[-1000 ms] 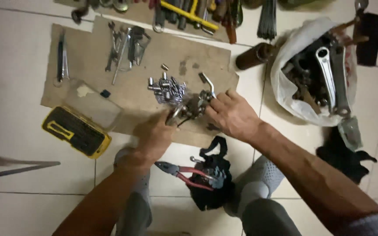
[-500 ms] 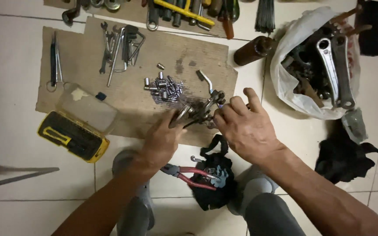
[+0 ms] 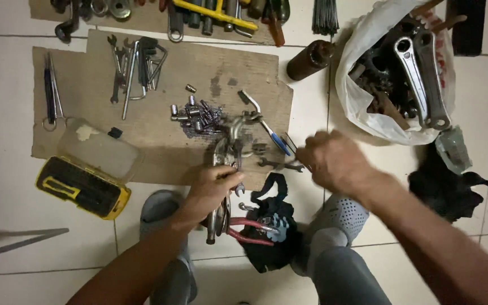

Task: The person cleans a bicycle derailleur held in a clamp using a toothbrush and a black cloth. They scrub the metal components with the brush and wipe them down with the cloth, handling the part with both hands throughout the process.

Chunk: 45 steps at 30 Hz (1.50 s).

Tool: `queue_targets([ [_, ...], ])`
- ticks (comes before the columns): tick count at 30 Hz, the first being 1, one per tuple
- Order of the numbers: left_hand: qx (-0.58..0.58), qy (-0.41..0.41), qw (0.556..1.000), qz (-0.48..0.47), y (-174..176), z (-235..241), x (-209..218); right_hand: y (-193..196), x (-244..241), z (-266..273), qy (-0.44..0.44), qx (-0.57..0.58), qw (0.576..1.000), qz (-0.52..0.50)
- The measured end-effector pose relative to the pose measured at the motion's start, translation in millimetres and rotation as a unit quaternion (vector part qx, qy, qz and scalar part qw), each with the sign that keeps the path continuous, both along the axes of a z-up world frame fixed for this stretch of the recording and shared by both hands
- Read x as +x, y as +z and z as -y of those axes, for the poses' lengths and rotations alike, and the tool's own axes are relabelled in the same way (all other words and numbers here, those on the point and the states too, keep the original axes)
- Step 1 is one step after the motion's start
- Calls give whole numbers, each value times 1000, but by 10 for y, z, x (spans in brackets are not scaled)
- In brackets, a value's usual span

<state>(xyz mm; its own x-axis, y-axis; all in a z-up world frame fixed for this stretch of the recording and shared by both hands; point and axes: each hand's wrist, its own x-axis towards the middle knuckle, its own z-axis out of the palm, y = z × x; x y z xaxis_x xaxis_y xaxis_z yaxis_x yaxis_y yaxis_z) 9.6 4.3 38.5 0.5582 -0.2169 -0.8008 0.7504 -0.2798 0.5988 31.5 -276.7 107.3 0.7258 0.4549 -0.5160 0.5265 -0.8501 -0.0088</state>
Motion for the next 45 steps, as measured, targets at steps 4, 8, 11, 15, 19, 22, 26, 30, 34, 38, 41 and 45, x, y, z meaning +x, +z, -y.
queue_targets([
  [4,-13,-17,1000,-20,-208,-55,-35,-486,-524,-149,-85,218,972,-36],
  [8,-9,-40,999,15,-155,-9,-129,-690,-865,-325,-66,149,986,20],
  [11,-12,-43,993,108,-204,52,-217,-828,-994,-366,-65,168,976,121],
  [15,76,-43,975,203,-435,140,-382,-537,-920,-615,-183,294,937,47],
  [19,152,-47,975,157,-238,152,-328,-265,-807,-911,-402,446,788,-134],
  [22,162,-20,962,217,-218,130,-302,-341,-783,-1029,-467,453,739,-174],
  [26,103,-53,971,209,-232,89,-279,-488,-758,-1145,-536,437,686,-225],
  [30,29,-48,991,119,-167,-19,-189,-505,-706,-1124,-523,416,717,-199],
  [34,40,-70,985,154,-167,-98,-181,-317,-594,-1146,-530,401,711,-230],
  [38,121,-59,980,143,-182,-77,-259,-300,-662,-1194,-649,409,539,-349],
  [41,186,-39,980,67,-144,-58,-303,-452,-839,-1126,-648,410,518,-379],
  [45,204,-96,974,30,-295,-45,-407,-497,-989,-924,-670,336,534,-391],
])
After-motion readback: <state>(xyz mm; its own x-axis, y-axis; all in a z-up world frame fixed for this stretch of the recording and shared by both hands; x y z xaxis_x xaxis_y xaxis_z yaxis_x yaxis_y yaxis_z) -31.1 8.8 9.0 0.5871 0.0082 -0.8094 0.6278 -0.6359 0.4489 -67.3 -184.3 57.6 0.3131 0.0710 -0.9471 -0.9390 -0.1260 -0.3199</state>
